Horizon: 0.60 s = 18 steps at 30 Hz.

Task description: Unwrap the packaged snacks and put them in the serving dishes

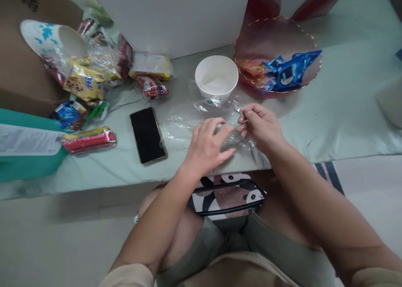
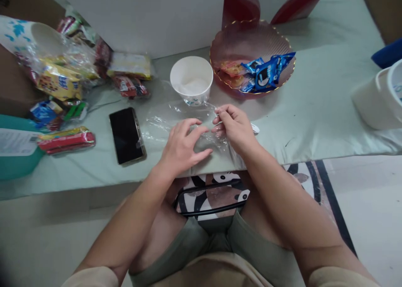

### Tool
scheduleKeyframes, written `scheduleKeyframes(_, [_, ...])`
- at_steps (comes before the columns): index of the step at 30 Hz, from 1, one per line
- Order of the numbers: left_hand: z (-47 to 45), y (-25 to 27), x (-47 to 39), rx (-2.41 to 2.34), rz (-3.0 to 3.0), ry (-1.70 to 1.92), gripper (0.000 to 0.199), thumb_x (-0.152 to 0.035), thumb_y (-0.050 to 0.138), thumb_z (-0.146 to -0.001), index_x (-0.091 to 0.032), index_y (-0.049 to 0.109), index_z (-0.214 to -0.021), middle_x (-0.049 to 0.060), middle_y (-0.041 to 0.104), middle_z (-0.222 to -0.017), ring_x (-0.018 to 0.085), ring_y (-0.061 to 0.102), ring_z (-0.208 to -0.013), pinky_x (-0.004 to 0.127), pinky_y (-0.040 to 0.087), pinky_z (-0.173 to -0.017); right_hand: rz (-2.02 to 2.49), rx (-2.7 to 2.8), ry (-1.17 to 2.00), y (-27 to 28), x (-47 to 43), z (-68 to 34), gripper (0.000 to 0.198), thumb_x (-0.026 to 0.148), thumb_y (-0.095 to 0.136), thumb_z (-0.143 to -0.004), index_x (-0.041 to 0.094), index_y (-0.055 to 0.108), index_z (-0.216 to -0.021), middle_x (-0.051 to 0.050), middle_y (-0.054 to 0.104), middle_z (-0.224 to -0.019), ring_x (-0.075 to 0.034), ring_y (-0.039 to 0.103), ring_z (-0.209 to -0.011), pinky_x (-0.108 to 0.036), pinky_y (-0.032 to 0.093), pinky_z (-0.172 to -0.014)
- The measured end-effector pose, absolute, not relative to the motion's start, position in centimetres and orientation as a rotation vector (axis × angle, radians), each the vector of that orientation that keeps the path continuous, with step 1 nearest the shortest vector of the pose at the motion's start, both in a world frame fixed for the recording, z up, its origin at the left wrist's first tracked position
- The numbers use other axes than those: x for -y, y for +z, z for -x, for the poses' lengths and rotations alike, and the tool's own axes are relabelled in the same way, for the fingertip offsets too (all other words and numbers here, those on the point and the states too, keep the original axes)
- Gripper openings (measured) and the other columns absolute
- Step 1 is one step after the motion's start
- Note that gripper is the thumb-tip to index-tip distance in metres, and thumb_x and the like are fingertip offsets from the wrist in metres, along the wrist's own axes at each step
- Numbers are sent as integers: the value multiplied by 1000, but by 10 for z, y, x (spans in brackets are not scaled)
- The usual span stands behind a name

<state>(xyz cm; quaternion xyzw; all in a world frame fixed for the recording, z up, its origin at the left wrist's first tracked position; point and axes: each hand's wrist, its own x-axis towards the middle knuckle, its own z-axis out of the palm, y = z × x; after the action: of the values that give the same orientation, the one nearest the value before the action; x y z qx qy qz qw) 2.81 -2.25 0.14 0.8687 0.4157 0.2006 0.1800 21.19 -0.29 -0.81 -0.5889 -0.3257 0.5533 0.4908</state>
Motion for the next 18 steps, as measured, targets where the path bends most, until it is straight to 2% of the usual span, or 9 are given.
scheduleKeyframes(1, [-28,-1,20,-1199,-2462,528,48,-30,73,-83,-20,63,-129,17,62,-137,36,57,-129,52,44,-108,1430,783,1349,-8,2,-211,21,39,71,-85,23,58,-86,6,59,-65,-8,58,-48,-18,41,-41])
scheduleKeyframes(3, [-25,-5,14,-1258,-2451,497,44,-22,69,-85,-18,64,-128,17,67,-131,36,59,-129,52,44,-109,1419,789,1337,-8,1,-210,22,39,72,-85,22,57,-85,6,57,-64,-6,53,-44,-17,37,-38])
scheduleKeyframes(6, [-18,-6,9,-1305,-2419,608,27,-11,57,-85,-18,69,-108,12,75,-113,30,66,-118,47,50,-103,1402,813,1278,-9,0,-211,22,39,71,-86,22,57,-83,7,55,-64,-3,42,-39,-17,27,-34])
scheduleKeyframes(8, [-13,-5,9,-1291,-2420,766,24,-8,55,-82,-19,70,-96,10,76,-106,28,69,-109,43,53,-95,1401,818,1240,-9,-1,-214,22,38,70,-87,22,57,-83,7,54,-64,-3,37,-38,-18,24,-34])
scheduleKeyframes(13, [3,8,16,-1147,-2510,1147,27,-8,55,-78,-19,72,-96,9,73,-101,23,66,-90,40,55,-80,1416,841,1165,-12,-3,-225,18,36,67,-90,22,59,-84,6,54,-67,-3,35,-40,-20,22,-36])
scheduleKeyframes(18, [9,20,24,-945,-2545,1067,22,-10,51,-82,-15,71,-90,9,72,-88,19,65,-74,32,54,-63,1428,927,1030,-9,-1,-235,17,36,65,-92,22,59,-84,5,55,-69,-4,37,-44,-20,26,-39])
